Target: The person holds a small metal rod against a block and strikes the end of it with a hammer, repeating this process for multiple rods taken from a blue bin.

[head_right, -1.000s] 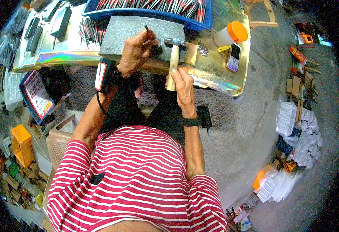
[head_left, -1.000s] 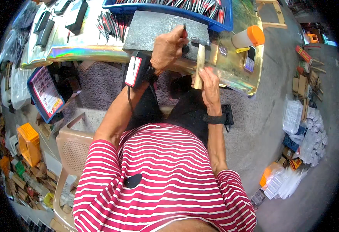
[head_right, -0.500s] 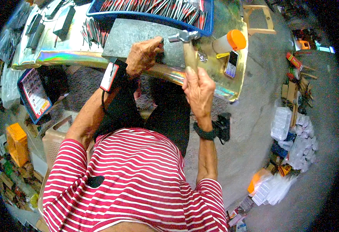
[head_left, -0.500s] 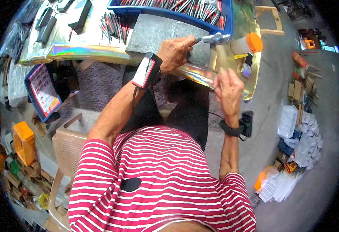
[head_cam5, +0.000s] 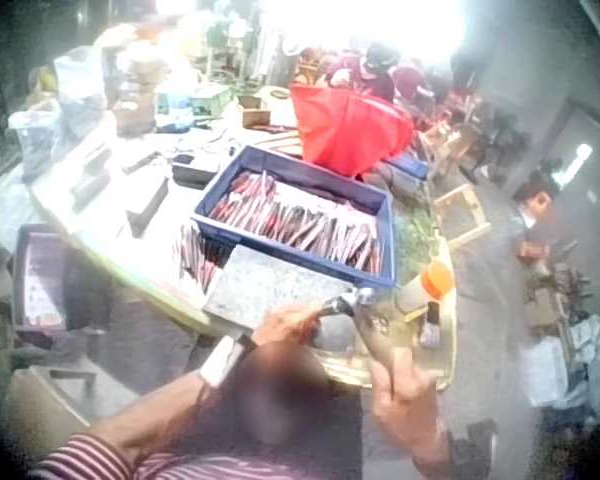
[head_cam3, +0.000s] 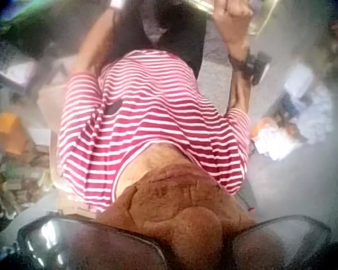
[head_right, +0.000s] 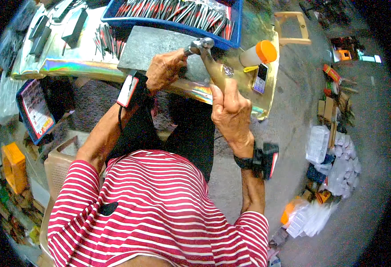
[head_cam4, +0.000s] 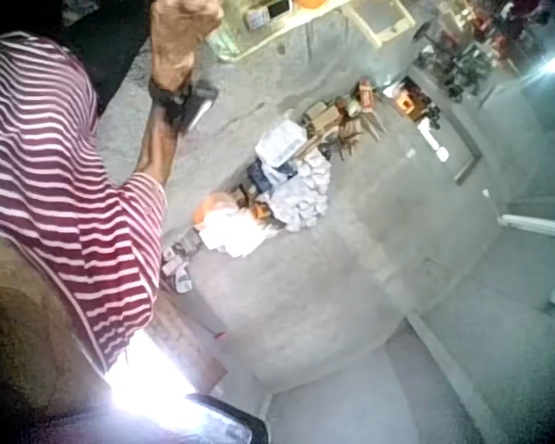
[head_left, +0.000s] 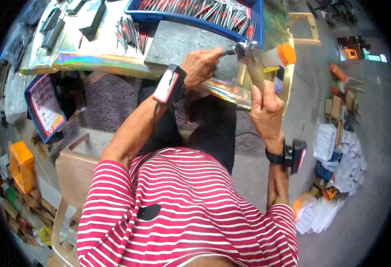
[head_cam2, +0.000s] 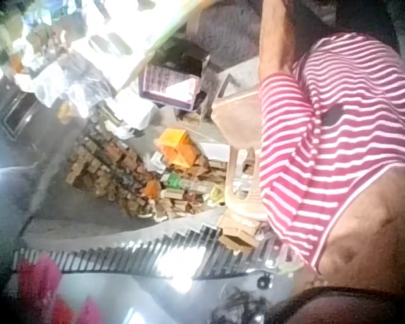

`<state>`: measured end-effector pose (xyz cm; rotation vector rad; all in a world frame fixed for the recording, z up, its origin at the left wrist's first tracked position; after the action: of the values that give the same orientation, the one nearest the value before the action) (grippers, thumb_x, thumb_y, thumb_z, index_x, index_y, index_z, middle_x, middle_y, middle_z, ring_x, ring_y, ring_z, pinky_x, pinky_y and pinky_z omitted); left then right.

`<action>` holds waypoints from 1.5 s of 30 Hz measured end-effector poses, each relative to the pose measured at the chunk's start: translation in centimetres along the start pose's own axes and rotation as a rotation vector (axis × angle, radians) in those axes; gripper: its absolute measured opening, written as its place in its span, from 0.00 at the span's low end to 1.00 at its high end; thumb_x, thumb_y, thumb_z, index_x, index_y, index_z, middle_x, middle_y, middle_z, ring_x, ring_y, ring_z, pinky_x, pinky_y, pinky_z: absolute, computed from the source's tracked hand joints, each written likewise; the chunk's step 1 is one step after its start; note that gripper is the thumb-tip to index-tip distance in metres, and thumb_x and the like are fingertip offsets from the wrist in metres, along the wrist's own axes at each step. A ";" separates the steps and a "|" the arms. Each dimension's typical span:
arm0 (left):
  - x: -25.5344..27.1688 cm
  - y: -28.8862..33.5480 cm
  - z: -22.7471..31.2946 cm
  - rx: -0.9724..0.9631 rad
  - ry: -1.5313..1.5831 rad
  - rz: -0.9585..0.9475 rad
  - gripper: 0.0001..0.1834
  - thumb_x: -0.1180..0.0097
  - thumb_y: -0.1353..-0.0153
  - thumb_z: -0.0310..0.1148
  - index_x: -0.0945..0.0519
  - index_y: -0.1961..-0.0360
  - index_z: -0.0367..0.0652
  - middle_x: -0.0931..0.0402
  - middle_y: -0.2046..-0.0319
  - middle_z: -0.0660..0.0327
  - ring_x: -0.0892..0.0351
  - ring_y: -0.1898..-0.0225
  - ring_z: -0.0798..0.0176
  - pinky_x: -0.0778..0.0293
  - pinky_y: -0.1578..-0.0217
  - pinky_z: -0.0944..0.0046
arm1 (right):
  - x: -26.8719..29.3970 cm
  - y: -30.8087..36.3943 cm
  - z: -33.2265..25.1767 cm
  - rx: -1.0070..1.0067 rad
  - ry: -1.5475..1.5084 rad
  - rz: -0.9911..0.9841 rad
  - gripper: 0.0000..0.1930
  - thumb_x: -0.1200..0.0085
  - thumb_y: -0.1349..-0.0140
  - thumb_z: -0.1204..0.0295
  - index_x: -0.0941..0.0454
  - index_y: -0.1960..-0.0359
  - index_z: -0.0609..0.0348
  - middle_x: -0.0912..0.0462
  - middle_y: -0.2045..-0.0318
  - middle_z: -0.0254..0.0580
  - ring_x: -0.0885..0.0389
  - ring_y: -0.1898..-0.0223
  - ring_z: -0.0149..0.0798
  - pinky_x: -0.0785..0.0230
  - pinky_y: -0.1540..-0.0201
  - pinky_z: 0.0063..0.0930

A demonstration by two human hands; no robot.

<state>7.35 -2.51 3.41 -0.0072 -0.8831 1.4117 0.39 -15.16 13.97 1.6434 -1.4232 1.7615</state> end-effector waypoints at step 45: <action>-1.3 -11.8 -6.9 0.100 -0.018 0.053 0.19 0.49 0.54 0.44 0.27 0.76 0.34 0.31 0.87 0.58 0.32 0.84 0.66 0.36 0.81 0.65 | -14.5 6.8 6.9 -0.576 -0.738 -0.185 0.19 0.64 0.40 0.58 0.32 0.72 0.65 0.30 0.81 0.38 0.29 0.81 0.30 0.37 0.78 0.22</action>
<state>21.13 -2.76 3.81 0.0589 -0.8316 1.5066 2.71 -18.48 -3.00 2.0566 -1.7611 0.5378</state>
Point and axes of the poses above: each hand's wrist, its own y-axis away from the middle knuckle, its own x-axis out of the back of the hand, z = x × y, the point moved 8 cm from there along -y, towards the middle knuckle
